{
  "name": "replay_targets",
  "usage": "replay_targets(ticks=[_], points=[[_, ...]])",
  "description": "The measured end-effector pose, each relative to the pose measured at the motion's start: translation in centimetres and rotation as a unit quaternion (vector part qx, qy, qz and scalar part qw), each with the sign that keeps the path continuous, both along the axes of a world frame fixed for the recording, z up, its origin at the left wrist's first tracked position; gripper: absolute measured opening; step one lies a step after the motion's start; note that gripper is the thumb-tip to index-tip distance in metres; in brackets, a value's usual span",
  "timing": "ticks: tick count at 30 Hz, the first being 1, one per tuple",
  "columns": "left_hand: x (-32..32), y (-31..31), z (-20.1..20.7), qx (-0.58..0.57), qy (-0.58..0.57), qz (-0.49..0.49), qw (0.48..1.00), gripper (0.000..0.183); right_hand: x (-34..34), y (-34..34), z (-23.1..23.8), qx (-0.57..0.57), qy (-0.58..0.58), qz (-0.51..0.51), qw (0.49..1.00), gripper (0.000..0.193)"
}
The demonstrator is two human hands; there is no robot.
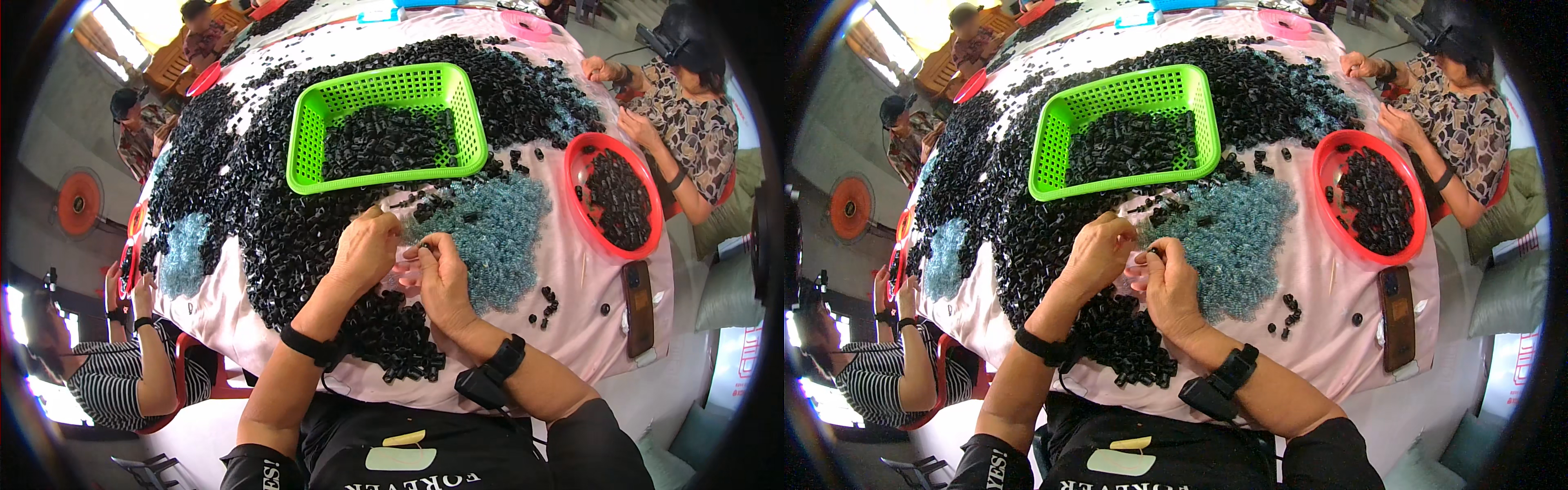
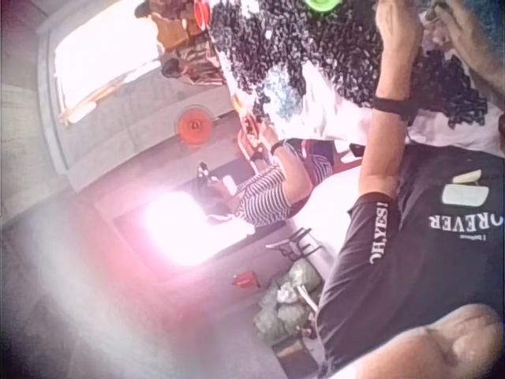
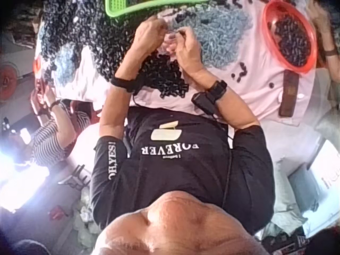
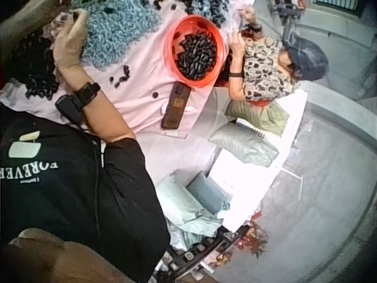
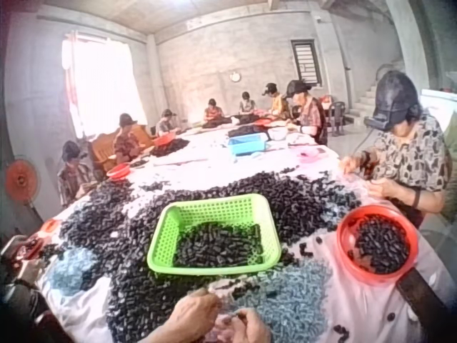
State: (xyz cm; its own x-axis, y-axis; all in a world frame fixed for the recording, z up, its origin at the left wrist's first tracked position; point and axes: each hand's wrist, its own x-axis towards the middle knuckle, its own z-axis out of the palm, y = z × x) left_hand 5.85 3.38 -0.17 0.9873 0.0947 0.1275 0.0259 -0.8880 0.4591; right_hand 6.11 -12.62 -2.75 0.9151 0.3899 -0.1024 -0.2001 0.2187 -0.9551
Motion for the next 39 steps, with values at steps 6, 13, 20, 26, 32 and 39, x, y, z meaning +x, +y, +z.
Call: replay_targets(ticks=[6, 13, 20, 26, 32, 39], points=[[0.7, -0.3, -0.2, -0.033, -0.044, 0.012, 0.998, 0.019, 0.0, 0.3, -1.4, -0.014, -0.061, 0.008, 0.998, 0.011], [1.3, 0.2, -0.7, 0.000, -0.029, 0.010, 1.000, 0.019, 0.0, -0.3, -0.6, -0.143, -0.206, 0.008, 0.968, 0.015], [1.6, 0.3, -0.3, -0.001, 0.013, 0.031, 0.999, 0.014, -0.1, 0.0, -1.2, -0.120, -0.242, -0.025, 0.963, 0.015], [2.3, -0.7, 0.2, 0.018, -0.068, -0.025, 0.997, 0.024, 0.1, -0.2, -1.2, -0.133, -0.207, -0.003, 0.969, 0.016], [4.1, 0.0, -1.0, 0.028, -0.084, -0.135, 0.987, 0.037, 0.1, 0.0, -1.2, -0.126, -0.215, -0.026, 0.968, 0.013], [3.9, 0.0, -1.1, 0.037, -0.058, -0.077, 0.995, 0.040, 0.3, -0.2, -1.2, -0.130, -0.201, -0.016, 0.971, 0.013]])
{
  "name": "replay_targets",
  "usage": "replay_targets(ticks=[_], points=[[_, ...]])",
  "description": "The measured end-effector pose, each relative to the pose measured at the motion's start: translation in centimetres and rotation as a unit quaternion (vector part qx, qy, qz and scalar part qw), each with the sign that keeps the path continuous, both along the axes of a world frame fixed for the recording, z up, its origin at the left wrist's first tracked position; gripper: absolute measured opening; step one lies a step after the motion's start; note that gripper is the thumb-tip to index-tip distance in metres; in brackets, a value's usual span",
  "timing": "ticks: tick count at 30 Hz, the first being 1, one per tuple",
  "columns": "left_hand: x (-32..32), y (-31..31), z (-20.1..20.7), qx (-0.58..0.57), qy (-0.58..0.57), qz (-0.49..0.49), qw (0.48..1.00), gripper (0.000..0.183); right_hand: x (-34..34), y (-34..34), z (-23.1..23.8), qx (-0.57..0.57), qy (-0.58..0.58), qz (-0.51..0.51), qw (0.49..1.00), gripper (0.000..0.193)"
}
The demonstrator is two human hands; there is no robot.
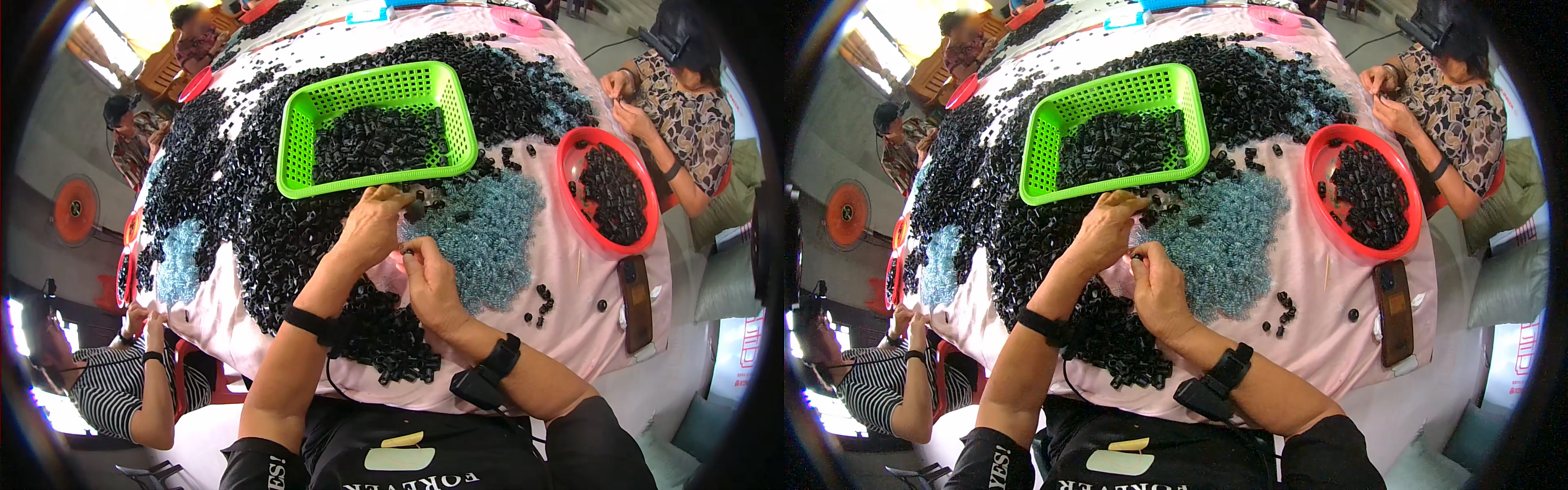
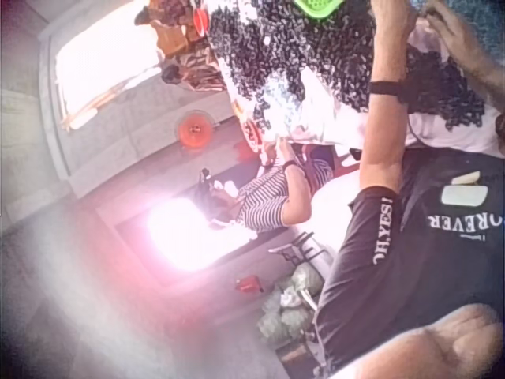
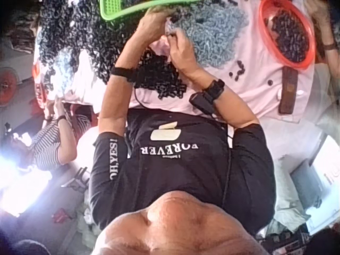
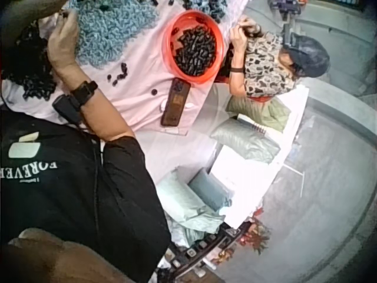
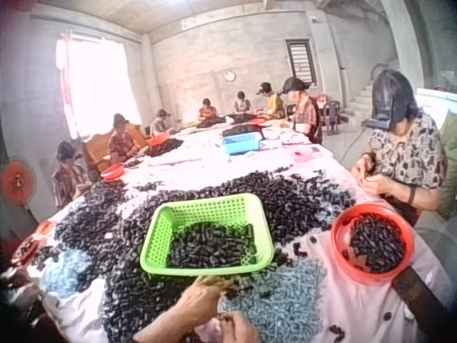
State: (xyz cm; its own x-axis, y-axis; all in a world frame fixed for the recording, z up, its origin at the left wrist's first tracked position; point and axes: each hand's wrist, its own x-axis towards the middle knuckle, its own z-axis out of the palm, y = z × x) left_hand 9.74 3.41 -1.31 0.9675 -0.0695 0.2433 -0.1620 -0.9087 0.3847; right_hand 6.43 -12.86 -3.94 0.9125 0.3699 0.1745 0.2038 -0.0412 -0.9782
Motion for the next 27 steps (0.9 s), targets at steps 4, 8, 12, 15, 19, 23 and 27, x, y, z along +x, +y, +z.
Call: replay_targets(ticks=[4, 8, 12, 15, 19, 23, 27], points=[[-1.3, 1.6, 0.3, -0.053, -0.015, 0.009, 0.998, 0.026, 0.0, 0.2, -0.4, 0.012, 0.018, 0.018, 1.000, 0.015], [-2.8, 1.9, 1.0, -0.072, 0.013, 0.042, 0.996, 0.027, 0.0, 0.5, -1.0, 0.030, 0.010, 0.003, 1.000, 0.012], [-4.0, 2.5, 0.8, -0.083, 0.010, 0.025, 0.996, 0.027, -0.2, 0.4, -0.7, 0.017, -0.013, 0.009, 1.000, 0.013], [-4.4, 2.4, 1.1, -0.088, 0.016, 0.036, 0.995, 0.025, -0.2, 0.3, -0.5, 0.017, -0.016, 0.009, 1.000, 0.013], [-4.2, 2.5, 1.0, -0.086, 0.012, 0.040, 0.995, 0.024, 0.0, 0.3, -0.8, 0.032, 0.002, 0.019, 0.999, 0.013], [-4.1, 2.2, 0.8, -0.075, -0.003, 0.040, 0.996, 0.023, -0.1, 0.4, -0.9, 0.034, 0.001, 0.017, 0.999, 0.012], [-4.2, 1.7, 0.6, -0.050, 0.005, 0.046, 0.998, 0.018, 0.1, 0.5, -1.2, 0.025, -0.016, 0.017, 0.999, 0.012]])
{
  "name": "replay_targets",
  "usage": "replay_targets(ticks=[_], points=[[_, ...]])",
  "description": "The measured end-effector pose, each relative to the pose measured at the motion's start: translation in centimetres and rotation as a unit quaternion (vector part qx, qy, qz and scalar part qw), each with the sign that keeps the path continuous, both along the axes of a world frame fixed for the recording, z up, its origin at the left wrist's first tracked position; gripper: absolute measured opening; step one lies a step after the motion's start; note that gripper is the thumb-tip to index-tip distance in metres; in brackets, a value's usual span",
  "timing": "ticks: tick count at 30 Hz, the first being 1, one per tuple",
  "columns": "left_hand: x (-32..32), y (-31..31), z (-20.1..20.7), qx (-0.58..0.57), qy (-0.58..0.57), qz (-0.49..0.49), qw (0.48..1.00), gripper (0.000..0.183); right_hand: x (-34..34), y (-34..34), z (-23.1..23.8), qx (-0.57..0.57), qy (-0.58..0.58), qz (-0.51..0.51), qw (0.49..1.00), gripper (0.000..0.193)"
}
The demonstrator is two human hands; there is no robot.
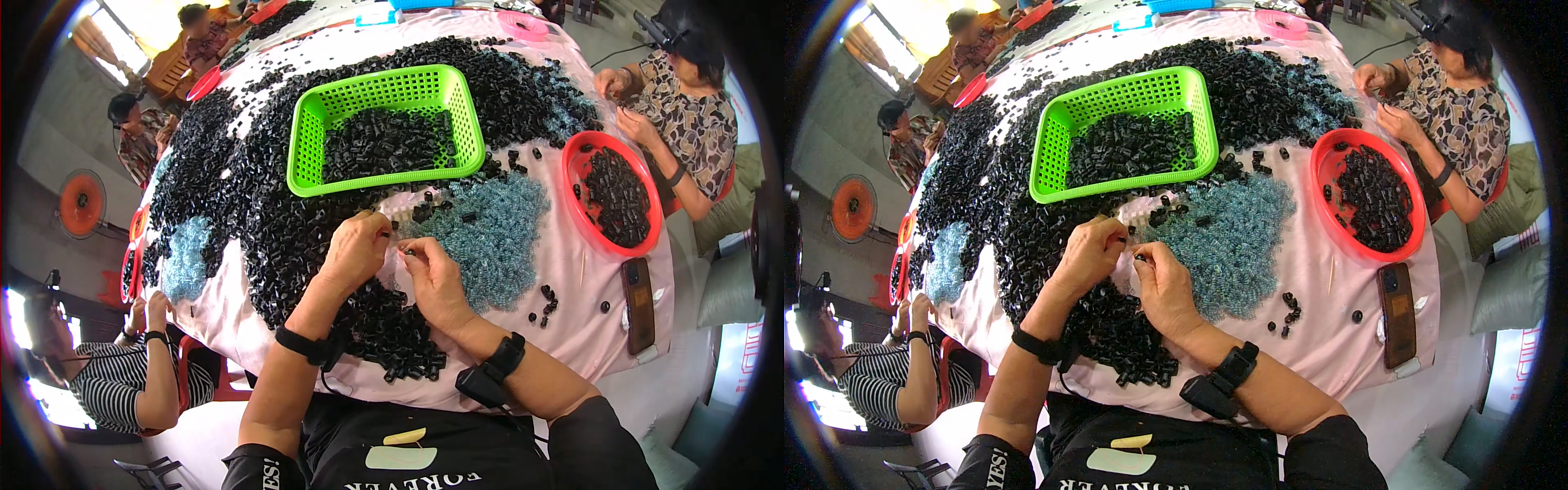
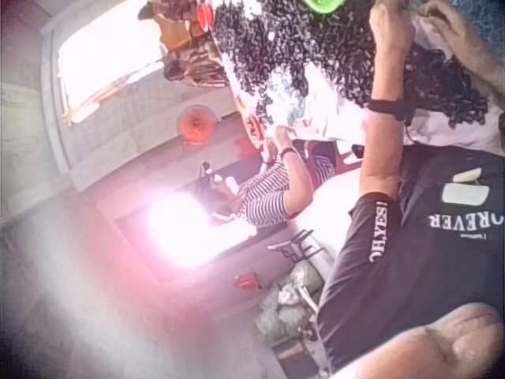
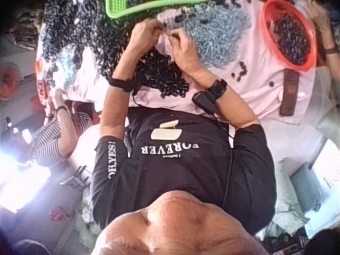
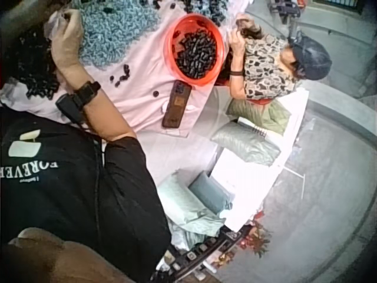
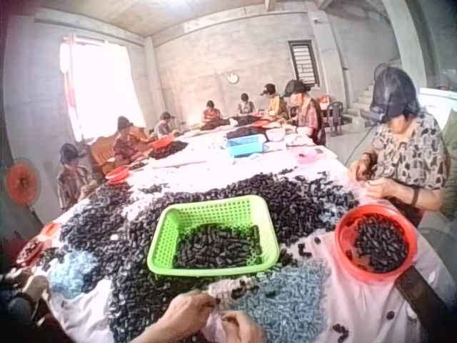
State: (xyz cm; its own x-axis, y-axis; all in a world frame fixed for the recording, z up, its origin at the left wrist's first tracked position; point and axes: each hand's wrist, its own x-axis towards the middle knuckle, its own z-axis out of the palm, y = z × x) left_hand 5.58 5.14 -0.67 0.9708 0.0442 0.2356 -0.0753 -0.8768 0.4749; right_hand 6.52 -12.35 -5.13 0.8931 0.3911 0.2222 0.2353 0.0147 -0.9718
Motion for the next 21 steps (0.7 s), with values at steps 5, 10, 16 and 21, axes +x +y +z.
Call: replay_targets(ticks=[5, 10, 16, 21], points=[[-0.9, -0.1, 0.4, 0.005, -0.021, 0.001, 1.000, 0.019, 0.0, -0.1, 0.4, -0.030, -0.017, 0.017, 0.999, 0.012], [-2.5, -2.1, 2.6, -0.238, 0.072, 0.048, 0.967, 0.016, -0.2, -0.2, 0.5, 0.042, 0.080, 0.032, 0.995, 0.016], [-3.1, -2.9, 3.7, -0.162, 0.035, -0.001, 0.986, 0.015, -0.1, -0.4, 1.0, 0.019, 0.143, 0.061, 0.988, 0.017], [-3.3, -2.9, 4.1, -0.178, 0.020, 0.009, 0.984, 0.018, -0.2, -0.2, 0.6, 0.039, 0.138, 0.057, 0.988, 0.016]])
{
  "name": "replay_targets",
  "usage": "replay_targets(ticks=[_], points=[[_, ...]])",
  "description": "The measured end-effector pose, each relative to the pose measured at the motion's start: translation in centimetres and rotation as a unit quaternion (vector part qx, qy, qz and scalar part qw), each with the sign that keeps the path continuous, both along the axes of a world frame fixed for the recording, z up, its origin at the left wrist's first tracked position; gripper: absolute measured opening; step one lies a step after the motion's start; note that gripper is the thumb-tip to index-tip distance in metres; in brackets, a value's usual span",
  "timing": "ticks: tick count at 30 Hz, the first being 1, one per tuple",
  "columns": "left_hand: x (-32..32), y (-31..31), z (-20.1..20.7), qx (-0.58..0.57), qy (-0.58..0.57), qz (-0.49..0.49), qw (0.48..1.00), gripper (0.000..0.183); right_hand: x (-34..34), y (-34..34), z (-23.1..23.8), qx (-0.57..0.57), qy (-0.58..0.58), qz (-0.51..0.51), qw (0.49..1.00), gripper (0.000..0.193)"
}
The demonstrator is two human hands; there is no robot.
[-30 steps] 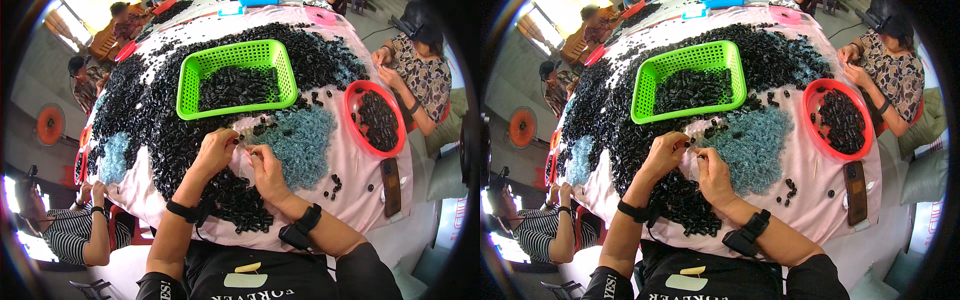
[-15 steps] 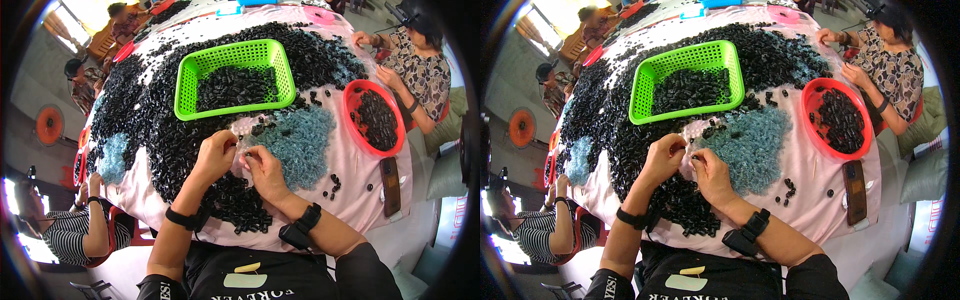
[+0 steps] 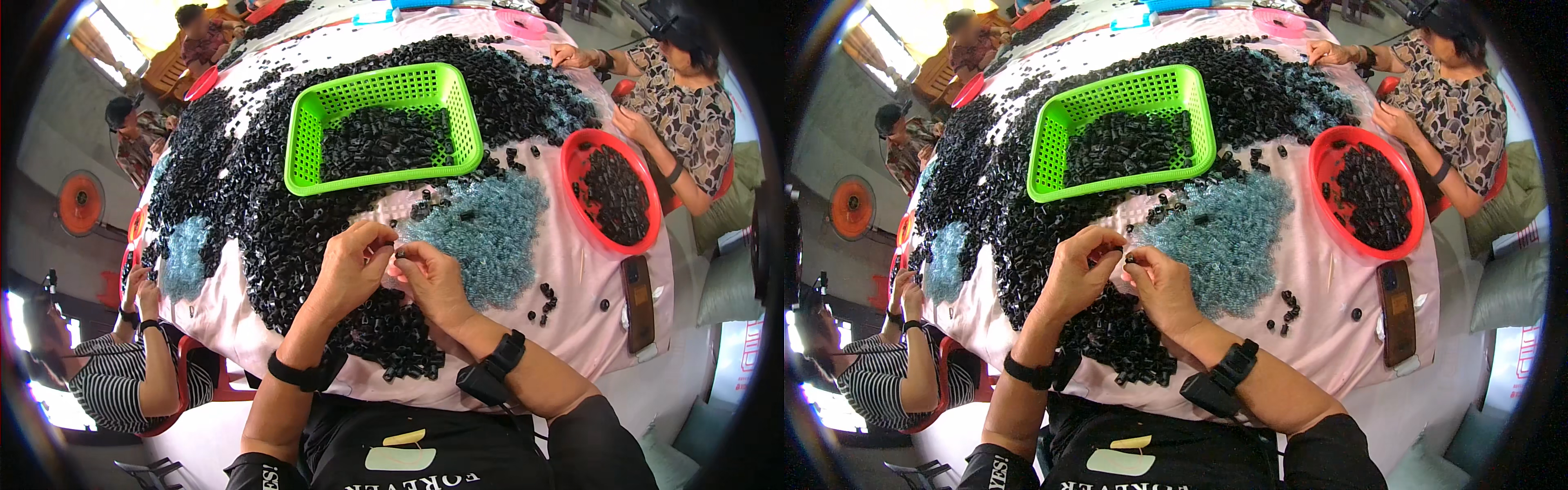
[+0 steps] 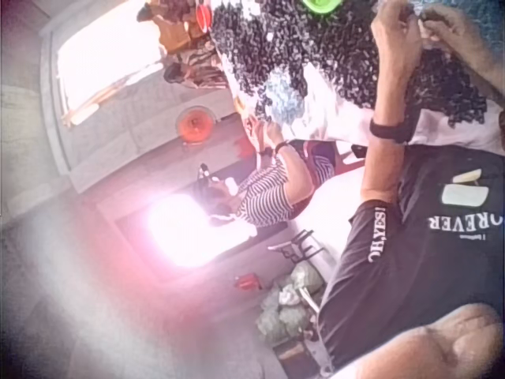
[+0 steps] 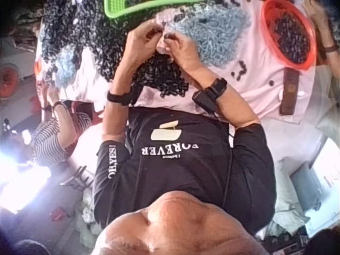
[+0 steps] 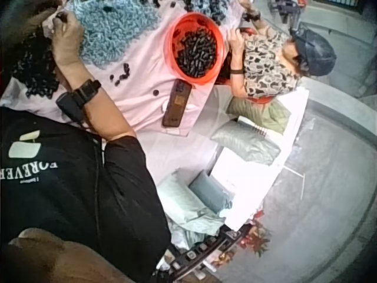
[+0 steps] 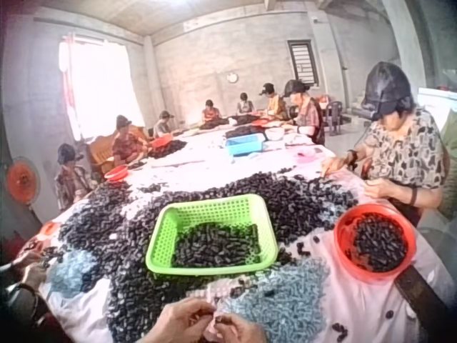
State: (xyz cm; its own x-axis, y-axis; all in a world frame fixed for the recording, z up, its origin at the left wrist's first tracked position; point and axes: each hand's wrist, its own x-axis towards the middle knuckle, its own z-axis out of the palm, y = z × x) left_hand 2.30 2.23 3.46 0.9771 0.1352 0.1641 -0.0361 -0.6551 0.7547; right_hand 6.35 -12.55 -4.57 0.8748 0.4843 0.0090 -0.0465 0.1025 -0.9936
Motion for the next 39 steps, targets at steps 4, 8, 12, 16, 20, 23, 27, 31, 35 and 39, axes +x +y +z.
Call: replay_targets(ticks=[4, 8, 12, 16, 20, 23, 27, 31, 35, 39], points=[[-0.1, -0.2, 0.2, 0.054, -0.049, -0.048, 0.996, 0.019, 0.0, -0.1, -0.2, -0.014, 0.006, 0.000, 1.000, 0.017], [-0.4, -0.3, 0.5, 0.074, -0.031, -0.047, 0.996, 0.020, 0.2, -0.1, -0.5, -0.001, -0.012, -0.002, 1.000, 0.017], [-0.6, 0.0, -0.2, 0.069, -0.028, -0.021, 0.997, 0.020, 0.3, -0.4, 0.5, -0.016, 0.043, 0.042, 0.998, 0.022], [-0.6, 0.1, -0.4, 0.069, -0.042, -0.021, 0.997, 0.020, 0.3, -0.4, 0.4, -0.014, 0.055, 0.043, 0.997, 0.020], [-0.5, -0.2, -0.2, 0.058, -0.046, -0.012, 0.997, 0.019, 0.2, 0.0, -0.7, 0.015, 0.005, 0.002, 1.000, 0.018], [-0.5, -0.6, -0.3, 0.036, -0.031, -0.003, 0.999, 0.018, 0.1, 0.0, -0.6, 0.032, 0.044, 0.003, 0.999, 0.017], [-0.8, -0.7, -0.8, 0.040, -0.040, 0.009, 0.998, 0.016, 0.1, -0.2, 0.3, 0.021, 0.045, 0.013, 0.999, 0.016], [-0.8, -0.9, -1.0, 0.047, -0.062, 0.017, 0.997, 0.015, 0.2, -0.2, 0.2, 0.033, 0.048, 0.023, 0.998, 0.015], [-1.0, -1.3, -1.4, 0.030, -0.068, 0.028, 0.997, 0.014, 0.2, -0.3, 0.4, 0.035, 0.063, 0.027, 0.997, 0.012], [-1.1, -1.6, -1.6, 0.039, -0.097, 0.035, 0.994, 0.014, 0.3, -0.4, 1.1, 0.093, 0.127, 0.039, 0.987, 0.012]])
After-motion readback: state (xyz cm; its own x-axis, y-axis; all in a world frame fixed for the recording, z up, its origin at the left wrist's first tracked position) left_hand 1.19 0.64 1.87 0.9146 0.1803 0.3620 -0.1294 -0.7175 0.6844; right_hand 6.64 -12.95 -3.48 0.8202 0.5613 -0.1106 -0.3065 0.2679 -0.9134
